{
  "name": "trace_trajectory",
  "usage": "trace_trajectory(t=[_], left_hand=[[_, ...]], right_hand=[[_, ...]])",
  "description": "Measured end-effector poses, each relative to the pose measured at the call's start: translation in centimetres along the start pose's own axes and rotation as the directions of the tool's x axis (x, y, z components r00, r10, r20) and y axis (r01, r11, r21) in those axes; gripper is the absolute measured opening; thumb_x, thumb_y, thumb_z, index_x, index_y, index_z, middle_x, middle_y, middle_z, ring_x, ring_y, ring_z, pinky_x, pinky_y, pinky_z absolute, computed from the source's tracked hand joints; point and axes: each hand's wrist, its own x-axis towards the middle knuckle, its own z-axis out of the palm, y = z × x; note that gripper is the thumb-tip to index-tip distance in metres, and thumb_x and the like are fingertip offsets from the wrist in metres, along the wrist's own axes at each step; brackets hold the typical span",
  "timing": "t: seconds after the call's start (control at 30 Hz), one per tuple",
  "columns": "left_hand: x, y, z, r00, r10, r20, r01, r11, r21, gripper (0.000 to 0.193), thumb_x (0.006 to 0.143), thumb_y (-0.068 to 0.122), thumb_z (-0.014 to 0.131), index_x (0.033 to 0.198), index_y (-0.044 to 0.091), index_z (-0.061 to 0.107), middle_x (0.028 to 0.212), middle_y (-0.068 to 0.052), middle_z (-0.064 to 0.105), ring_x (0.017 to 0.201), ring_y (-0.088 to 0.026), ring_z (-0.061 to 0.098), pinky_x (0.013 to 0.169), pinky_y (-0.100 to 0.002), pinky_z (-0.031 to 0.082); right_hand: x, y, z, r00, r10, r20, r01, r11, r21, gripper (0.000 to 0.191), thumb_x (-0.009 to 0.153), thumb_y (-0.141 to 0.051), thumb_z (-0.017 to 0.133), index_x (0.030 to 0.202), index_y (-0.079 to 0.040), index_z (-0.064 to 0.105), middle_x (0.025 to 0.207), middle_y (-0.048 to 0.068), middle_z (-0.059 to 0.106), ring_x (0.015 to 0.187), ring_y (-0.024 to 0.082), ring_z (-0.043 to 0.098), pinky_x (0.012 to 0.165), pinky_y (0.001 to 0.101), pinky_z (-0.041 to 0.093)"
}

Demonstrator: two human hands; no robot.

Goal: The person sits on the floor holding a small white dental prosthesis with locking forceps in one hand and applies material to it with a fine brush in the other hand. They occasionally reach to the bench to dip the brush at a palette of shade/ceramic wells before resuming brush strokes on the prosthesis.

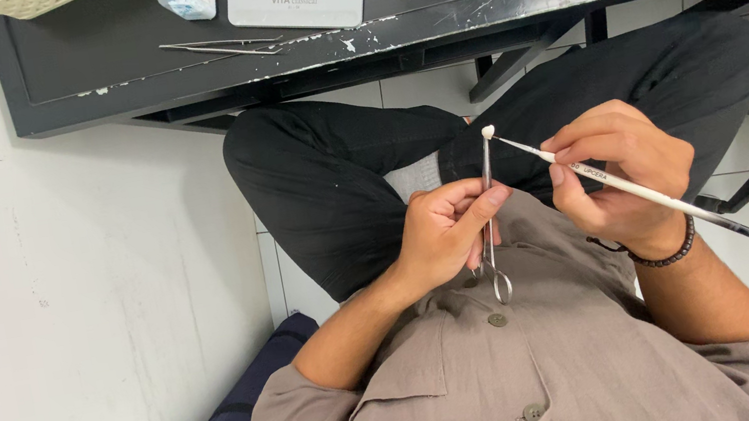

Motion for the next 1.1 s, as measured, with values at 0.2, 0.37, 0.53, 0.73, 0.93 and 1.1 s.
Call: trace_trajectory(t=[0.2,0.37,0.53,0.73,0.93,1.1], left_hand=[[0.0,0.0,0.1,1.000,-0.006,-0.001,0.006,1.000,-0.017,0.033,0.105,0.030,0.065,0.108,-0.001,0.075,0.067,-0.005,0.070,0.044,-0.004,0.056,0.043,-0.020,0.042],[0.0,0.0,0.1,1.000,-0.010,0.000,0.010,1.000,-0.019,0.033,0.105,0.030,0.064,0.108,-0.001,0.075,0.067,-0.005,0.070,0.044,-0.003,0.056,0.042,-0.020,0.042],[0.1,-0.1,0.1,1.000,0.008,0.011,-0.008,1.000,-0.019,0.032,0.105,0.029,0.064,0.108,-0.001,0.075,0.067,-0.004,0.070,0.044,-0.003,0.057,0.042,-0.020,0.042],[0.1,-0.2,-0.1,1.000,-0.001,0.017,0.001,0.999,-0.035,0.032,0.106,0.028,0.062,0.104,-0.001,0.075,0.066,-0.004,0.069,0.043,-0.003,0.055,0.040,-0.020,0.040],[0.1,-0.3,-0.1,1.000,-0.005,0.021,0.006,0.997,-0.071,0.032,0.106,0.028,0.062,0.103,-0.001,0.074,0.066,-0.004,0.069,0.043,-0.003,0.055,0.039,-0.020,0.040],[0.1,-0.3,-0.1,0.999,-0.045,0.022,0.048,0.992,-0.118,0.031,0.106,0.027,0.063,0.103,-0.002,0.074,0.067,-0.005,0.069,0.043,-0.003,0.054,0.039,-0.020,0.039]], right_hand=[[-0.1,0.1,-0.1,1.000,0.004,0.006,-0.003,1.000,-0.012,0.018,0.085,0.011,0.073,0.097,0.000,0.063,0.095,0.013,0.072,0.081,0.022,0.070,0.070,0.0285,0.053],[-0.2,0.0,0.0,1.000,0.024,-0.013,-0.024,1.000,-0.004,0.018,0.088,0.010,0.074,0.099,0.001,0.064,0.098,0.014,0.072,0.083,0.022,0.071,0.072,0.0283,0.054],[0.1,0.1,-0.1,1.000,0.003,0.011,-0.002,1.000,-0.011,0.017,0.085,0.009,0.073,0.096,0.000,0.064,0.093,0.014,0.072,0.080,0.023,0.070,0.068,0.0278,0.053],[-0.6,0.3,-0.3,0.990,0.134,-0.053,-0.131,0.990,0.049,0.017,0.090,0.007,0.079,0.099,0.007,0.064,0.088,0.018,0.070,0.079,0.024,0.071,0.066,0.0274,0.054],[-1.6,1.6,-0.9,0.982,0.188,-0.009,-0.182,0.960,0.213,0.014,0.096,0.008,0.077,0.105,0.007,0.067,0.088,0.017,0.071,0.077,0.020,0.071,0.064,0.0226,0.053],[-2.1,1.6,-0.5,0.983,0.182,-0.017,-0.174,0.961,0.214,0.014,0.096,0.010,0.076,0.105,0.006,0.066,0.091,0.017,0.071,0.082,0.022,0.071,0.069,0.0247,0.055]])
